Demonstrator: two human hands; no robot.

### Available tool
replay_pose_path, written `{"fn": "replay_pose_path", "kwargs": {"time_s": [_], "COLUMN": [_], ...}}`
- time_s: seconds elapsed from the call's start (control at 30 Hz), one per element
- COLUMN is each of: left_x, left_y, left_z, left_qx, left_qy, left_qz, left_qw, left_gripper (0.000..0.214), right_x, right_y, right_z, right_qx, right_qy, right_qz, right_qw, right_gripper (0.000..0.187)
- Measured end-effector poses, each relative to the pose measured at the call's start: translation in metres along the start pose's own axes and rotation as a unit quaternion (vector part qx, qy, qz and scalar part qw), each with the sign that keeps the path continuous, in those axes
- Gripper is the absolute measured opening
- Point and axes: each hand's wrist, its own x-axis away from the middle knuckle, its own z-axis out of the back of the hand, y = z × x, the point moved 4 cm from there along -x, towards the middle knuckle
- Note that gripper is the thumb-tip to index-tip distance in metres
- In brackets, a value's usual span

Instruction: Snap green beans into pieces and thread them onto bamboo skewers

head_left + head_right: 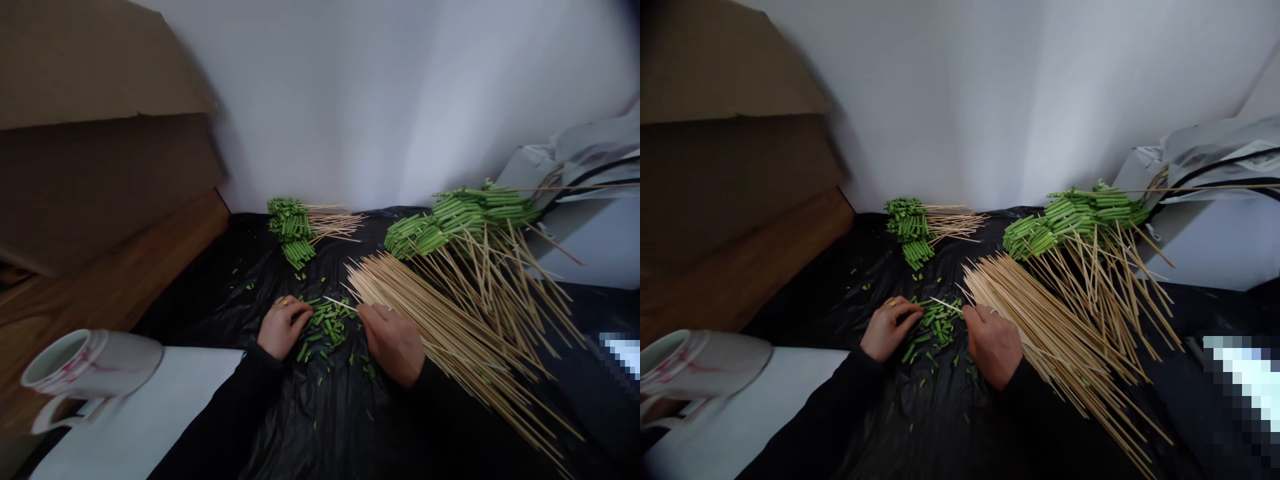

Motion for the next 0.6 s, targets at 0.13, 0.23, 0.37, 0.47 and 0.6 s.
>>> {"fn": "replay_pose_path", "kwargs": {"time_s": [0.13, 0.23, 0.37, 0.47, 0.6], "left_x": [0.001, 0.002, 0.001, -0.001, -0.002], "left_y": [0.005, 0.010, 0.006, 0.002, 0.003], "left_z": [-0.006, -0.011, -0.011, -0.011, -0.016], "left_qx": [0.008, 0.012, 0.024, 0.008, -0.013], "left_qy": [-0.029, -0.036, -0.006, 0.011, -0.010], "left_qz": [0.004, 0.001, 0.014, 0.007, -0.014], "left_qw": [1.000, 0.999, 1.000, 1.000, 1.000], "left_gripper": [0.013, 0.012, 0.014, 0.018, 0.013], "right_x": [0.000, 0.000, 0.001, 0.001, 0.002], "right_y": [0.000, 0.001, 0.002, 0.002, 0.001], "right_z": [-0.001, -0.003, -0.007, -0.008, -0.008], "right_qx": [-0.004, -0.009, -0.016, -0.017, -0.023], "right_qy": [-0.001, -0.008, -0.013, -0.007, -0.004], "right_qz": [0.000, -0.002, -0.003, 0.002, 0.013], "right_qw": [1.000, 1.000, 1.000, 1.000, 1.000], "right_gripper": [0.021, 0.021, 0.020, 0.020, 0.019]}}
